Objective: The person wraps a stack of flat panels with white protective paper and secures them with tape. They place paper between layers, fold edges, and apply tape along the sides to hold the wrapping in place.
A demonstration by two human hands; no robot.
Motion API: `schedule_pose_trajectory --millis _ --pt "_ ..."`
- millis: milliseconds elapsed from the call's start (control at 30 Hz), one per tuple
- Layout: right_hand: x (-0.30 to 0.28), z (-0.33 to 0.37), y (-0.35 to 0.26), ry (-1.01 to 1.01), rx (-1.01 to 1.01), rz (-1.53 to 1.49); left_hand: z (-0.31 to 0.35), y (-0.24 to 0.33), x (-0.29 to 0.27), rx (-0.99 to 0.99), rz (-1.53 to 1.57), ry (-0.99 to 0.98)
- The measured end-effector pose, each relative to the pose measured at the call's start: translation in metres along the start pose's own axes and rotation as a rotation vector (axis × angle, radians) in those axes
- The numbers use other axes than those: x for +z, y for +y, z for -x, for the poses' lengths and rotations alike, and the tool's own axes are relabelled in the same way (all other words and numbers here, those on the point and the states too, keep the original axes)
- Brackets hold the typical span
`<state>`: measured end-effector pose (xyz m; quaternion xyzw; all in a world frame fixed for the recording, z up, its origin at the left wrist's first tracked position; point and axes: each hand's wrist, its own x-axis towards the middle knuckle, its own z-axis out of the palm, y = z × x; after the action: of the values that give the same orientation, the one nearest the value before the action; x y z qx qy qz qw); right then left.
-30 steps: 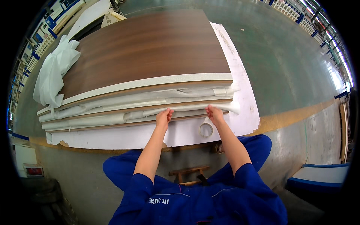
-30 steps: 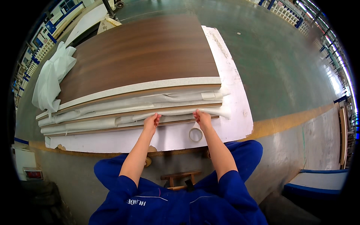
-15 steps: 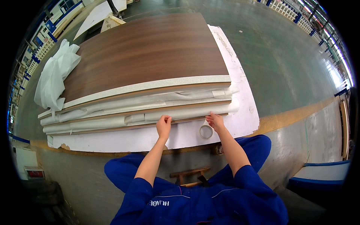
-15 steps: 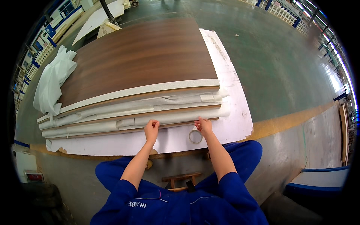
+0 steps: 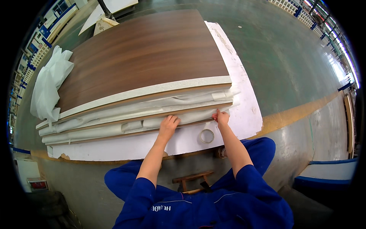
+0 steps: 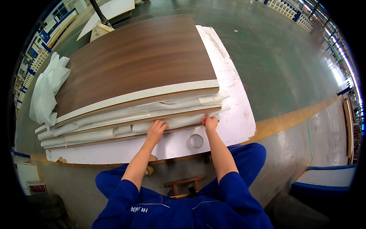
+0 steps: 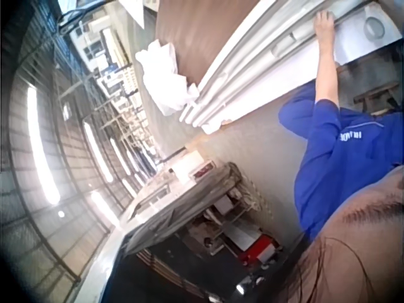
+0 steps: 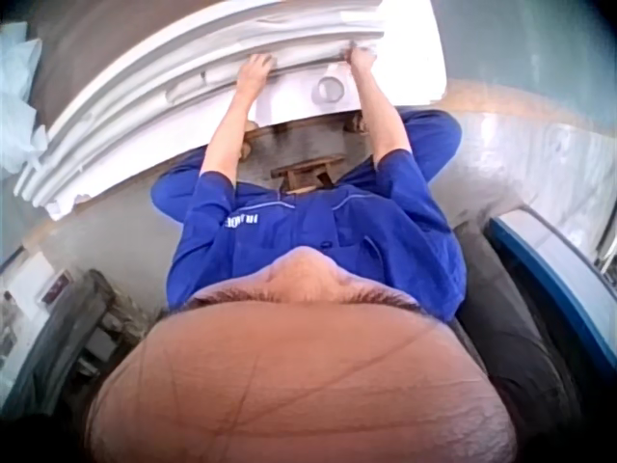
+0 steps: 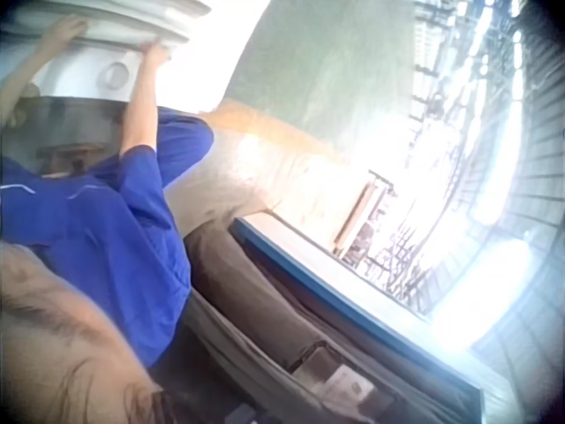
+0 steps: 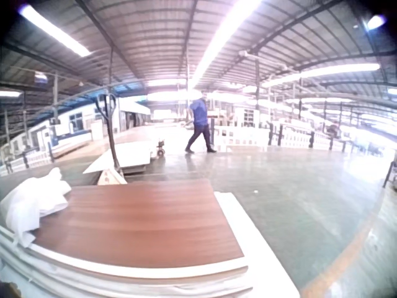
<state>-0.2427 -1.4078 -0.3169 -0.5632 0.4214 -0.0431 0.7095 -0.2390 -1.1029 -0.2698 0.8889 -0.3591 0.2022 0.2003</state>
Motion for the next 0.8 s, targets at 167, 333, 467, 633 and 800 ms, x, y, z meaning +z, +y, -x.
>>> schedule_pose_trajectory --millis 167,333,467,633,800 --pt "-0.01 0.028 -0.01 -0.142 0.07 0.082 0.008 0.002 -0.011 0.077 -0.085 -0.019" --pt "0.016 0.049 -0.008 -0.432 0.248 0.0 -0.001 0.002 -0.014 0.171 -0.077 -0.059" --pt "0.034 0.037 0.002 -0.377 0.248 -0.095 -0.001 -0.009 -0.006 0.239 -0.101 -0.093" --pt "0.057 0.025 0.005 -0.232 0.147 -0.102 -0.012 -0.012 0.002 0.31 -0.159 -0.164" --pt "0.047 0.032 0.003 -0.314 0.176 -0.11 -0.003 0.006 0.008 0.194 -0.229 -0.14"
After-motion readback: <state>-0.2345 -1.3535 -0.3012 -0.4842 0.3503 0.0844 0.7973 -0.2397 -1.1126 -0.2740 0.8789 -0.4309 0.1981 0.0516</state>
